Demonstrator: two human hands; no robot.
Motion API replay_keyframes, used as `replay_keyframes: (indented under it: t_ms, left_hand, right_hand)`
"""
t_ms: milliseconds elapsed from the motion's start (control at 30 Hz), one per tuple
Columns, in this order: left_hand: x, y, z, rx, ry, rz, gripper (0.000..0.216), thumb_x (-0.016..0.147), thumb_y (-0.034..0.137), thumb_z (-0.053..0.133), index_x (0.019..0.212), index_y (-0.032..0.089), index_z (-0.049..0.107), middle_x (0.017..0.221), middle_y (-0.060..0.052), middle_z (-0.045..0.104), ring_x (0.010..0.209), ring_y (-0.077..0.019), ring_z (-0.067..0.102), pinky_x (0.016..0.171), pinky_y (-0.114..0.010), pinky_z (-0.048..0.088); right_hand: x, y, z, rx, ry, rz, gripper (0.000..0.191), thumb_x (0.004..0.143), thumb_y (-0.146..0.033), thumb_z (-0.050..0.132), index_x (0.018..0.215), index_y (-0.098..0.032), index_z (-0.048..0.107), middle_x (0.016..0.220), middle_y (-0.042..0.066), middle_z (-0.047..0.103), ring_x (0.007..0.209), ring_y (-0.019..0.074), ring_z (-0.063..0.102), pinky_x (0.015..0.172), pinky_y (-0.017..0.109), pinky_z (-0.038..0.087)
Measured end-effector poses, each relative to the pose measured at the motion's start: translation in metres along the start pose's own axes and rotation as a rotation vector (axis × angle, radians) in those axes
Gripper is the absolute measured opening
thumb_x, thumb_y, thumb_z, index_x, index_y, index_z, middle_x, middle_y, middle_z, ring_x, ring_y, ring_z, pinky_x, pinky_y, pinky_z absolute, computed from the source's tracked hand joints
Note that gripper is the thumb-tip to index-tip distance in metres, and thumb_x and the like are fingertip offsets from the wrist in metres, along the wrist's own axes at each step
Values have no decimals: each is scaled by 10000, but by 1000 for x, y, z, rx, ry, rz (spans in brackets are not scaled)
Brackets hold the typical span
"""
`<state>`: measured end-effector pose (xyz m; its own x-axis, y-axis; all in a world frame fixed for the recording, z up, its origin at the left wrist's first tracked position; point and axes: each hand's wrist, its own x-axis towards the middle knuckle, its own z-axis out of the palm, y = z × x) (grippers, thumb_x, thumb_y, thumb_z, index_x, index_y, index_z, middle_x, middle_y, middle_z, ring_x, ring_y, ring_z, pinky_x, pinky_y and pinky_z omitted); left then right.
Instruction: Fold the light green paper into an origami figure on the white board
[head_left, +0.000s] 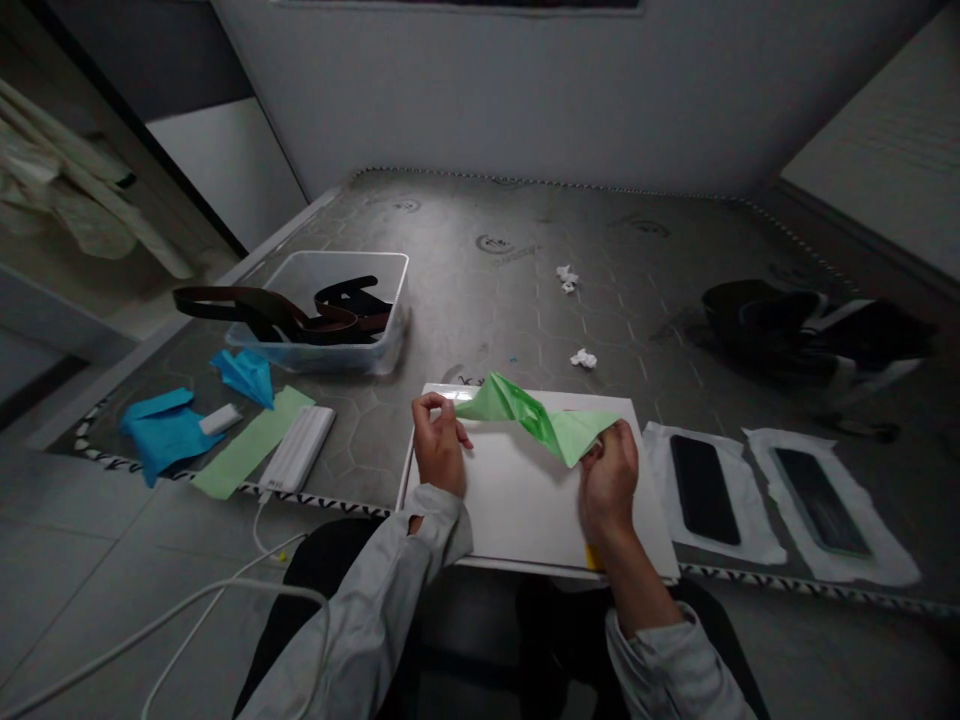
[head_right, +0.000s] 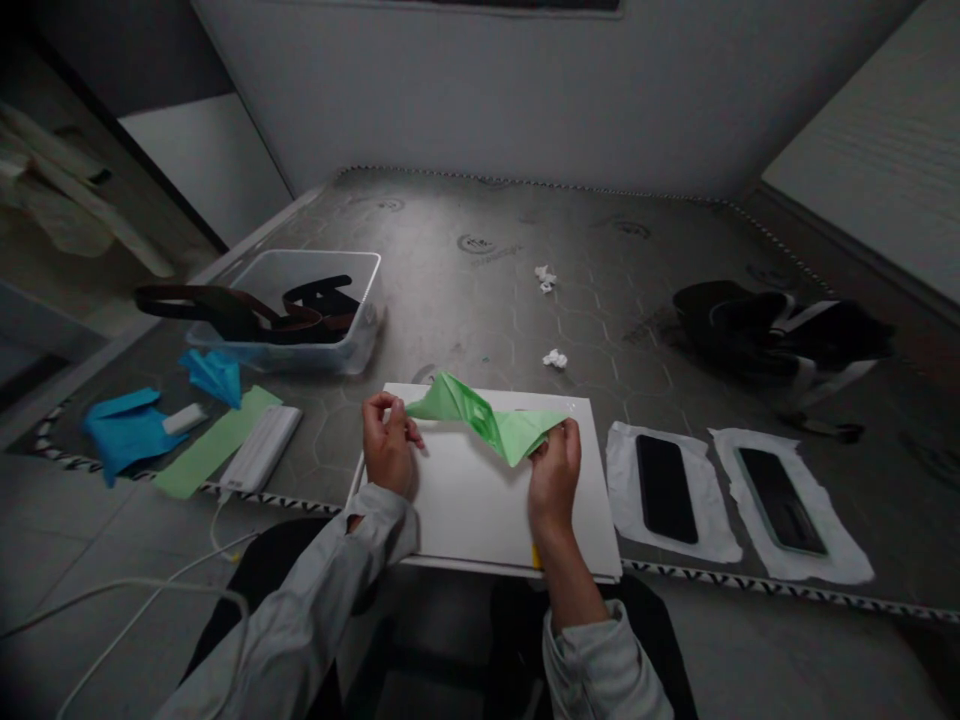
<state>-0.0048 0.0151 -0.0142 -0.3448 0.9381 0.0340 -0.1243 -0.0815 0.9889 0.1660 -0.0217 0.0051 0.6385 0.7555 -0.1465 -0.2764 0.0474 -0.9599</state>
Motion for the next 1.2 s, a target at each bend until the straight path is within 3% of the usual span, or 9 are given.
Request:
replay_keyframes:
  t_ms: [100,200,267,400,533,633,1000,1200]
  left_hand:
    - [-3,1,-1,236,-104,194,144,872,330,602,974,236,566,905,22,520,535,-46,508,441,-158,439]
    - [-6,5,-3,449,-189,398,114,872,271,602,903,215,697,894,9,489,537,-43,462,464,-173,412]
    - [-7,7,-5,503,-235,460,166,885,254,577,944,216,727,876,11,475,488,-33,407,442,-186,373]
    - [-8,7,-5,624,-258,521,173,855,284,626,969,231,744,897,-2,520,515,-56,441,516,-224,424]
    - [-6,5,-2,732,-222,613,143,764,254,723,903,231,746,1005,-50,578,750,-160,558,714,-310,506]
    - [-4,3,-2,759,-229,672,136,748,222,725,884,221,730,1028,-75,597,874,-224,555,813,-382,496]
    - [-1,-2,-5,699,-229,709,322,660,279,841,964,239,746,979,-59,613,841,-215,527,759,-357,484]
    - [-3,1,-6,707,-288,730,116,683,237,825,779,283,778,935,-50,641,832,-216,515,753,-355,467]
  right_hand:
    - [-3,3,0,-85,-72,23,110,834,-337,498,898,-251,521,806,-23,637,648,115,598,542,192,466]
    - [-6,4,1,-149,-136,18,128,868,-364,459,922,-256,500,871,2,668,686,138,624,568,220,491]
    - [-7,4,0,-160,-172,3,144,888,-366,433,959,-260,499,916,13,680,717,149,636,589,233,503]
    - [-11,2,1,-190,-218,-54,148,904,-375,421,957,-263,501,894,10,680,742,166,639,632,257,518]
    - [-13,-1,2,-250,-247,-116,142,905,-374,433,907,-260,518,800,-24,641,716,161,614,662,258,512]
    - [-14,-2,2,-255,-261,-119,139,905,-370,435,905,-259,518,798,-25,631,717,161,605,661,254,510]
    - [-13,-1,2,-239,-311,-77,109,902,-336,456,856,-260,519,735,-49,605,643,146,569,597,239,446]
    - [-11,1,2,-272,-304,-75,144,909,-357,443,857,-252,527,744,-37,632,652,149,574,594,247,437]
